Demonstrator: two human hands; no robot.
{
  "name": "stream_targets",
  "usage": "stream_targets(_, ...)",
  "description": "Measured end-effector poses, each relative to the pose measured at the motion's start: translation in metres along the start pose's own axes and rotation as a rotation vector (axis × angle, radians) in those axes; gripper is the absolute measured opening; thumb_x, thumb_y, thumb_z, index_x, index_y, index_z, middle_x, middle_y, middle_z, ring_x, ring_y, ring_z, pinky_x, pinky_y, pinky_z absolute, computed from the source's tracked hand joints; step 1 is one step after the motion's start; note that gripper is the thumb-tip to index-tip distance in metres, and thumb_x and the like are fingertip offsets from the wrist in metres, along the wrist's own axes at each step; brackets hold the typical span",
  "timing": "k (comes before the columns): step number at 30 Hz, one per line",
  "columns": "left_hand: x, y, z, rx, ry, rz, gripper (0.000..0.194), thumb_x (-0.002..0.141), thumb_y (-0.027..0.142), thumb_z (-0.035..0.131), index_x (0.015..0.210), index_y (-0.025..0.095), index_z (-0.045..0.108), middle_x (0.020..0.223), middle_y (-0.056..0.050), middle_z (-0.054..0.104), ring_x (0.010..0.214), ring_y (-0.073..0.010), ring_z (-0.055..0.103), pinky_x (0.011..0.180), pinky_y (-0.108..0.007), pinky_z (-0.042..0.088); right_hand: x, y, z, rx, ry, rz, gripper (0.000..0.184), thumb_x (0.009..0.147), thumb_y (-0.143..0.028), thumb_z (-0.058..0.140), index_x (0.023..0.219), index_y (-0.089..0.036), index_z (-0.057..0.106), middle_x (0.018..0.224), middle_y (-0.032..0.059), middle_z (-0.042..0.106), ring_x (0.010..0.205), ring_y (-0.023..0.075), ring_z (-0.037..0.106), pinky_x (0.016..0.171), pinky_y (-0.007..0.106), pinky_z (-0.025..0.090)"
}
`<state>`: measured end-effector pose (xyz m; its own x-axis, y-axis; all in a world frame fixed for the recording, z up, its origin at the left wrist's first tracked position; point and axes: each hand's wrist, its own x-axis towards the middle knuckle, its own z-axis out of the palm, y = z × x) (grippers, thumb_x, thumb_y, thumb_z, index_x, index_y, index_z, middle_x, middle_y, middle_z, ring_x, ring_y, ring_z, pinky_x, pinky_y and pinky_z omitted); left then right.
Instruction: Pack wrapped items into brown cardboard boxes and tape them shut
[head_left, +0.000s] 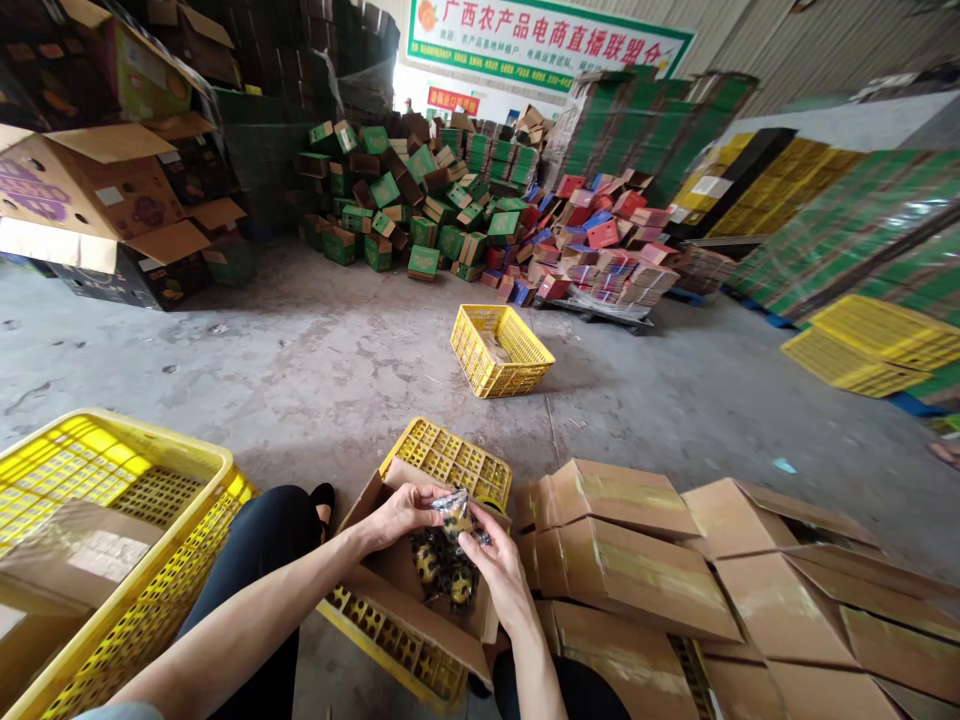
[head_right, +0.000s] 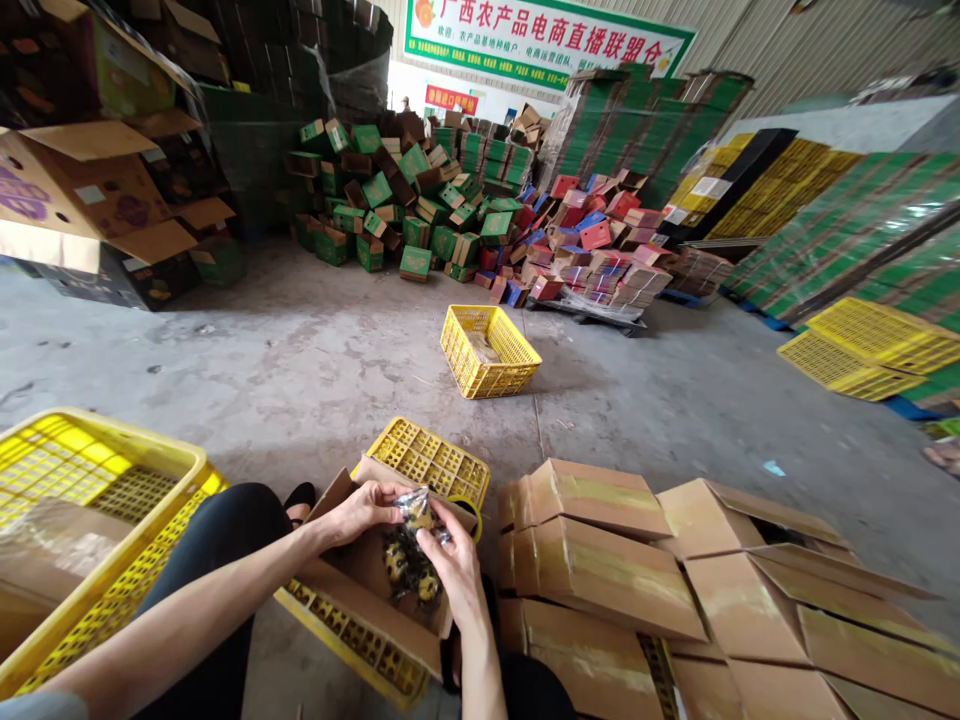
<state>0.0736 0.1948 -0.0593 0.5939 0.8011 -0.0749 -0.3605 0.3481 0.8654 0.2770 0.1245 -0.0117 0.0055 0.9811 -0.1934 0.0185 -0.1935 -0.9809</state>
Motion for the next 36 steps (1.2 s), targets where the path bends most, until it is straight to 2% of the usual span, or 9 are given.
stream_targets(4,-0.001,0.001,0.000,-0.005,0.032,0.016,0.046,0.071,0.041,0.096,0.102,0.012,0.078,0.096,-0.009,0.077,0.085,-0.0196,0.068,0.084,-0.029,0.046,-0.001,-0.001,0.000,-0.002,-0.007,0.006,0.068,0.073,-0.053,0.089,0.133,-0.027,0.072,0.140,0.0099,0.071,0.133,0.0369,0.064,0.117,0.056,0.047)
stream_targets(8,-0.001,0.002,0.002,-0.097,0.052,0.020,0.042,0.071,0.039,0.096,0.097,0.013,0.075,0.089,-0.006,0.074,0.076,-0.0163,0.066,0.077,-0.027,0.047,-0.002,0.002,0.000,-0.004,-0.047,0.031,0.071,0.077,-0.053,0.087,0.140,-0.028,0.066,0.137,0.0090,0.072,0.125,0.0353,0.070,0.114,0.056,0.051)
stream_targets(13,0.000,0.002,0.005,-0.253,0.042,-0.018,0.046,0.071,0.025,0.094,0.111,0.016,0.074,0.117,-0.011,0.073,0.103,-0.0241,0.070,0.096,-0.036,0.051,0.005,0.012,-0.001,-0.002,-0.005,-0.003,0.067,0.075,-0.053,0.088,0.132,-0.024,0.070,0.132,0.0113,0.075,0.121,0.0360,0.071,0.109,0.055,0.055)
stream_targets(17,0.000,0.001,0.004,-0.334,0.050,-0.077,0.061,0.069,0.012,0.087,0.127,0.020,0.071,0.139,-0.013,0.065,0.127,-0.0301,0.062,0.109,-0.043,0.047,0.013,0.024,-0.004,-0.052,0.104,-0.074,0.068,0.068,-0.059,0.089,0.123,-0.023,0.074,0.131,0.0126,0.075,0.123,0.0371,0.069,0.110,0.053,0.055)
stream_targets(22,-0.003,0.003,0.003,-0.263,0.040,-0.145,0.070,0.072,0.017,0.089,0.137,0.026,0.066,0.145,-0.012,0.062,0.129,-0.0303,0.061,0.110,-0.045,0.047,0.016,0.027,-0.006,-0.116,0.162,-0.096,0.063,0.067,-0.060,0.088,0.116,-0.023,0.075,0.124,0.0129,0.078,0.118,0.0379,0.072,0.104,0.053,0.057)
stream_targets(25,-0.005,0.004,0.003,-0.187,-0.003,-0.108,0.066,0.075,0.028,0.092,0.137,0.023,0.067,0.138,-0.013,0.067,0.127,-0.0295,0.064,0.110,-0.043,0.046,0.013,0.020,-0.004,-0.153,0.128,-0.098,0.059,0.068,-0.059,0.088,0.113,-0.024,0.076,0.120,0.0124,0.079,0.116,0.0379,0.072,0.104,0.053,0.057)
stream_targets(28,-0.004,0.003,0.002,-0.135,0.048,-0.067,0.051,0.074,0.038,0.094,0.117,0.017,0.075,0.121,-0.013,0.074,0.115,-0.0286,0.069,0.103,-0.039,0.050,0.010,0.013,-0.001,-0.185,0.072,-0.091,0.055,0.071,-0.057,0.086,0.113,-0.024,0.076,0.117,0.0117,0.080,0.114,0.0371,0.073,0.104,0.052,0.057)
stream_targets(31,-0.002,0.002,0.002,-0.151,0.096,-0.041,0.045,0.072,0.040,0.096,0.102,0.015,0.076,0.109,-0.011,0.075,0.105,-0.0265,0.071,0.096,-0.037,0.052,0.009,0.011,0.000,-0.203,0.063,-0.093,0.055,0.072,-0.057,0.086,0.114,-0.022,0.077,0.116,0.0118,0.080,0.112,0.0364,0.074,0.103,0.052,0.057)
stream_targets(36,0.000,0.002,0.005,-0.258,0.144,-0.031,0.041,0.071,0.039,0.097,0.096,0.016,0.073,0.100,-0.007,0.073,0.090,-0.0187,0.070,0.088,-0.032,0.055,0.011,0.015,-0.002,-0.234,0.085,-0.074,0.055,0.074,-0.059,0.084,0.115,-0.022,0.077,0.113,0.0108,0.081,0.109,0.0356,0.074,0.102,0.053,0.057)
